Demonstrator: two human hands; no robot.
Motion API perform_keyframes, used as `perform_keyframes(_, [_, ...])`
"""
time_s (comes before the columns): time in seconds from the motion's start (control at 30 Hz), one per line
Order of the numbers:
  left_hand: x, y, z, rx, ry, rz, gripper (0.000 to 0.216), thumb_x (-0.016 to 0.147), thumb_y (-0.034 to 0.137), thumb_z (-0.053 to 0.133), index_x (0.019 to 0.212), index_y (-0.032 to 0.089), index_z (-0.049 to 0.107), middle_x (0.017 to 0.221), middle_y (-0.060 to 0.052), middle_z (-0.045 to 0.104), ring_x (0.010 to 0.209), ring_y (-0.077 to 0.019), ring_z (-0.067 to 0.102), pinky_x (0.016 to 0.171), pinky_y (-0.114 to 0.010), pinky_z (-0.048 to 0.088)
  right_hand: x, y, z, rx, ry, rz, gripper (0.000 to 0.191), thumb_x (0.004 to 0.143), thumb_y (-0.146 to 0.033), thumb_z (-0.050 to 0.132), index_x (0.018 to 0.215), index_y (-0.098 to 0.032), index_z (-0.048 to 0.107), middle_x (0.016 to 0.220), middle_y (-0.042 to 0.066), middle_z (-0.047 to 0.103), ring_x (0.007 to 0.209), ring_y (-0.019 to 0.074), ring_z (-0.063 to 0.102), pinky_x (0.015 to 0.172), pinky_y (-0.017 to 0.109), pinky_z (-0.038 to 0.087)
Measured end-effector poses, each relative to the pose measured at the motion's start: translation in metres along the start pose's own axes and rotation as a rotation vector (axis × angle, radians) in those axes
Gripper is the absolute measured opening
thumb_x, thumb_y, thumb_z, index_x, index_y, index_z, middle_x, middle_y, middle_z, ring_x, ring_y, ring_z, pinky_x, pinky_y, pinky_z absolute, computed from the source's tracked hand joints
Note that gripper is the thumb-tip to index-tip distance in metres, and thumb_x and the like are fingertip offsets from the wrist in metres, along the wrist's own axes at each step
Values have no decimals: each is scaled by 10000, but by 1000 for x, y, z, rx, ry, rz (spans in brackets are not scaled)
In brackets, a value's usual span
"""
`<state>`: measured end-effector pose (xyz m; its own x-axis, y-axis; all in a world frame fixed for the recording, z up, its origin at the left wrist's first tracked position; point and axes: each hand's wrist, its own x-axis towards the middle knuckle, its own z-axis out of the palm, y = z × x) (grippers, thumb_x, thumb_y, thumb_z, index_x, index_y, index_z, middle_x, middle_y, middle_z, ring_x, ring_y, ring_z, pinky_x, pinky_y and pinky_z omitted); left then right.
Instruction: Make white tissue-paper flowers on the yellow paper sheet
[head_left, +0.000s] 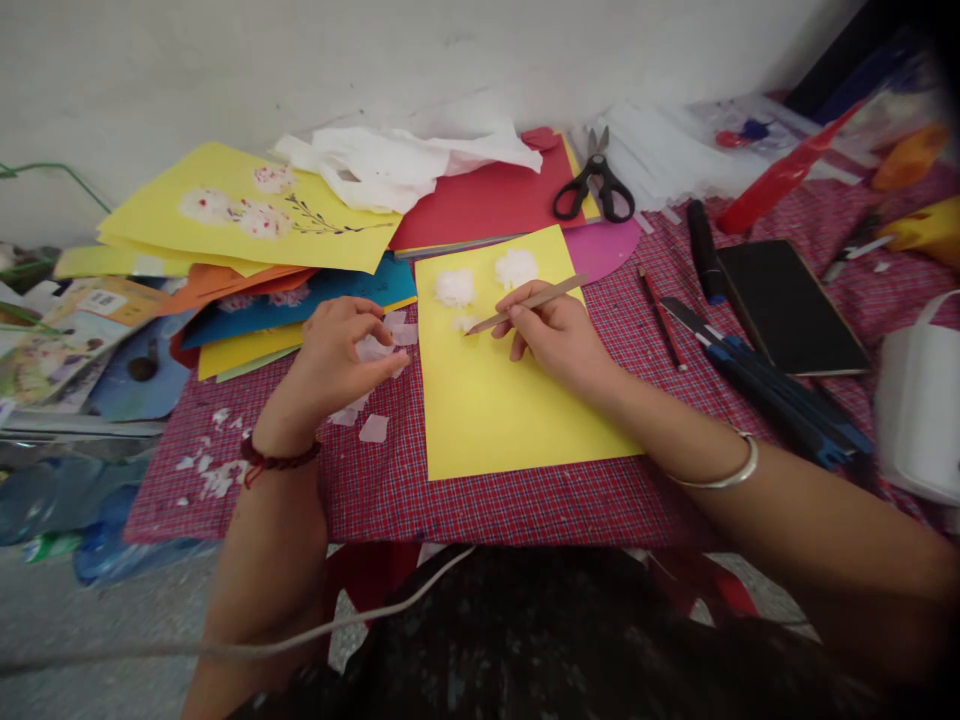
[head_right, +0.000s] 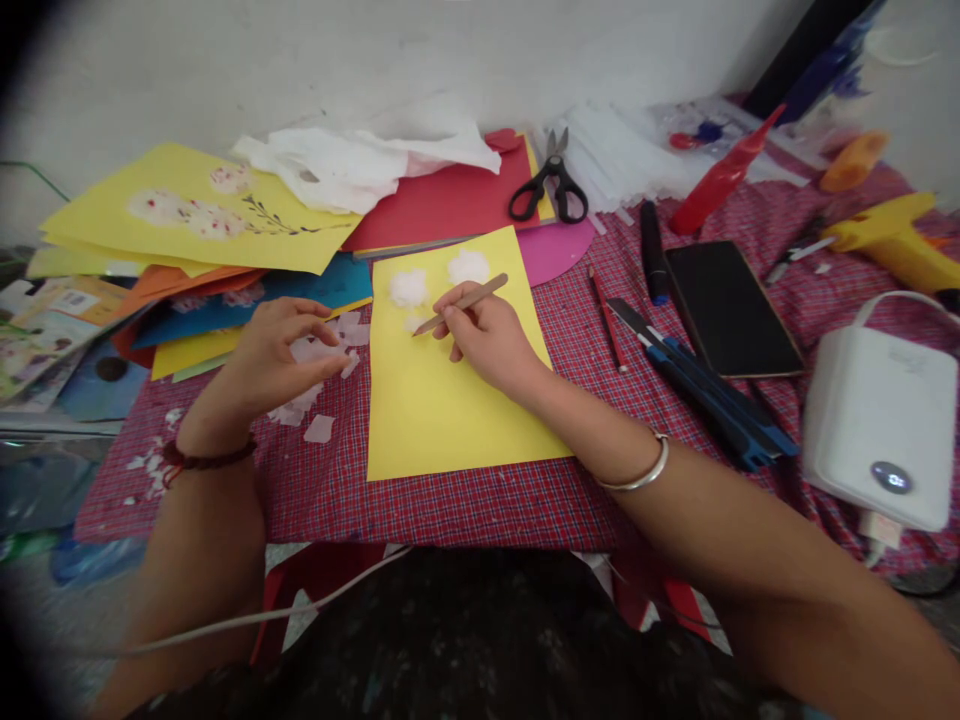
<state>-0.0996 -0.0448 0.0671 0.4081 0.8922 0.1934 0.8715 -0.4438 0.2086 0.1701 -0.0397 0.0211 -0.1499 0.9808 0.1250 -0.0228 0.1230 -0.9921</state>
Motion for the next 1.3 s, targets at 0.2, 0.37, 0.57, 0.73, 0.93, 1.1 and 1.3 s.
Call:
perform_keyframes(0.2, [-6, 18, 2, 210, -88, -68, 189, 782, 364, 670, 691, 218, 593, 1030, -86, 617, 1064, -322, 525, 997, -525, 349, 0, 0, 1, -25, 10, 8, 155, 919, -331, 548, 884, -185, 586, 768, 28, 614, 643, 107, 584, 477, 213, 478])
perform_keyframes(0.37, [-2, 12, -2, 147, -96, -173, 153, 803, 269, 575, 665, 203, 588, 931, -77, 629, 961, -271, 549, 920, -448, 395, 0, 0, 2, -37, 12, 9, 163, 919, -335, 550, 887, -180, 591, 796, 35, 618, 654, 110, 587, 479, 219, 469])
perform_keyframes(0.57, [0, 14, -6, -66, -24, -253, 90, 764, 226, 543, 677, 207, 530, 739, -38, 611, 716, -198, 559, 692, -356, 424, 1, 4, 1, -6, 24, -38, 148, 917, -324, 538, 891, -185, 583, 767, 20, 610, 614, 102, 573, 475, 224, 471])
perform_keyframes(0.73, [9, 27, 5, -233, 79, -255, 126, 756, 194, 565, 705, 220, 452, 637, 13, 517, 571, -143, 490, 554, -317, 363, 0, 2, -4, -35, 45, -24, 158, 928, -349, 512, 928, -199, 562, 770, 9, 626, 567, 83, 545, 486, 221, 471])
perform_keyframes(0.93, [20, 39, 15, -604, -13, -220, 74, 847, 254, 529, 905, 233, 487, 705, 23, 524, 585, -119, 499, 542, -282, 403, -1, -1, -7, -38, 42, -22, 166, 919, -360, 524, 922, -197, 559, 759, 7, 631, 557, 81, 543, 488, 219, 464])
perform_keyframes(1.1, [27, 37, 23, -641, -132, -162, 190, 803, 273, 590, 962, 232, 494, 718, 15, 541, 629, -136, 547, 571, -293, 451, -2, -2, -7, -49, 24, -37, 148, 920, -319, 508, 912, -184, 567, 765, 6, 636, 524, 69, 538, 483, 220, 452])
perform_keyframes(1.3, [45, 23, 22, -481, -268, -64, 182, 754, 213, 571, 935, 208, 554, 810, -20, 635, 719, -156, 611, 668, -313, 502, -4, -1, -3, -48, -1, -41, 155, 934, -321, 499, 929, -188, 579, 789, 12, 640, 569, 80, 555, 513, 228, 476])
